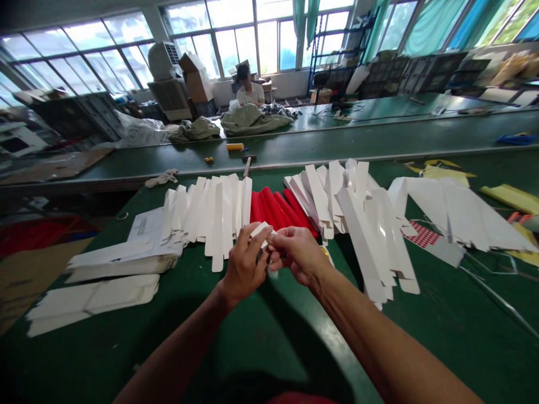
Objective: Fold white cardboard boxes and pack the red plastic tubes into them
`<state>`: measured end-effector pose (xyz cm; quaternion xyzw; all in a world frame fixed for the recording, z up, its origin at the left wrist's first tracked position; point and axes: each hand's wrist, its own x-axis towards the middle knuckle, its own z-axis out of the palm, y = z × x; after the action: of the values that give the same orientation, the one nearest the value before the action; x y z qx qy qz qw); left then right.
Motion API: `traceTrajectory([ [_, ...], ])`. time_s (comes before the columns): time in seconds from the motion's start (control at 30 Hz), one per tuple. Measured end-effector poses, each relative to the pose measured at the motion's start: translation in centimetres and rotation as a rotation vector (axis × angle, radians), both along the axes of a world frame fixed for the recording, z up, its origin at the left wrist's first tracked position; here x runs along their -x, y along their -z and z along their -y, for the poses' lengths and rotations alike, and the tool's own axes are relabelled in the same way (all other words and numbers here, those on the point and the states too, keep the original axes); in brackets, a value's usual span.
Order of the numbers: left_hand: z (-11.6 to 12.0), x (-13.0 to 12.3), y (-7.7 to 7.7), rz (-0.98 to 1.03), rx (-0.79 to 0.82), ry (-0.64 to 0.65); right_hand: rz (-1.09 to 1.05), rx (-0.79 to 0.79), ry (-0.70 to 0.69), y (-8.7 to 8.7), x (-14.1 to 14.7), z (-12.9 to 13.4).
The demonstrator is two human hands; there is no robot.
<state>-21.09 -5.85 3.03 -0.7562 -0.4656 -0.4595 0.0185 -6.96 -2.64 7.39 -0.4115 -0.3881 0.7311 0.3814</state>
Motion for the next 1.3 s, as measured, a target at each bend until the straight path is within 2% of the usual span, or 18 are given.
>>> traceTrajectory([
  [0.07, 0.0, 0.5, -0.3, 0.033, 0.031, 0.043, 0.004, -0.13, 0.032, 0.9, 0.2, 0.1],
  [0.13, 0.1, 1.0, -0.5, 0.059, 0.051, 0.076, 0.095, -0.288, 0.088, 2.2, 0.5, 0.1],
  [0.27, 0.4, 2.2, -0.8, 0.073, 0.09, 0.109, 0.393, -0.574, 0.156, 5.8, 1.0, -0.1],
  [0.4, 1.0, 1.9, 0.3, 0.091, 0.087, 0.096, 0.752, -0.93, 0.096, 10.0, 1.1, -0.7],
  [0.47, 1.3, 1.0, 1.5, 0.162, 0.059, -0.011, 0.901, -0.966, 0.0, 11.5, 1.7, -0.6],
  [0.57, 1.7, 0.0, 3.1, 0.41, 0.041, -0.319, 1.012, -0.939, -0.12, 12.7, 4.1, 0.5],
  [0.63, 2.1, 0.9, 3.7, 0.536, 0.118, -0.505, 0.996, -0.946, -0.181, 12.9, 6.4, 1.5],
  [0.7, 2.6, 3.7, 4.1, 0.547, 0.255, -0.645, 0.955, -0.975, -0.339, 13.0, 8.7, 2.5],
  [0.77, 3.5, 8.0, 5.0, 0.467, 0.434, -0.766, 0.885, -0.999, -0.598, 13.5, 10.6, 3.2],
  [0.83, 4.7, 12.8, 6.7, 0.385, 0.615, -0.876, 0.814, -0.96, -0.836, 14.7, 12.1, 3.6],
  [0.87, 5.3, 14.9, 7.9, 0.37, 0.669, -0.915, 0.794, -0.917, -0.9, 15.7, 12.7, 3.8],
  [0.93, 6.7, 18.3, 10.6, 0.359, 0.77, -0.977, 0.784, -0.809, -0.936, 18.3, 13.7, 4.3],
  [1.0, 8.3, 20.7, 13.2, 0.35, 0.849, -1.015, 0.772, -0.718, -0.926, 21.2, 14.6, 4.7],
  [1.1, 10.7, 24.3, 15.7, 0.358, 0.85, -1.156, 0.697, -0.633, -0.897, 24.6, 15.4, 4.8],
  [1.2, 12.3, 29.8, 16.6, 0.422, 0.792, -1.454, 0.63, -0.561, -0.858, 25.7, 15.6, 4.1],
  [1.3, 11.5, 35.4, 17.7, 0.498, 0.785, -1.626, 0.625, -0.483, -0.855, 25.5, 15.6, 3.3],
])
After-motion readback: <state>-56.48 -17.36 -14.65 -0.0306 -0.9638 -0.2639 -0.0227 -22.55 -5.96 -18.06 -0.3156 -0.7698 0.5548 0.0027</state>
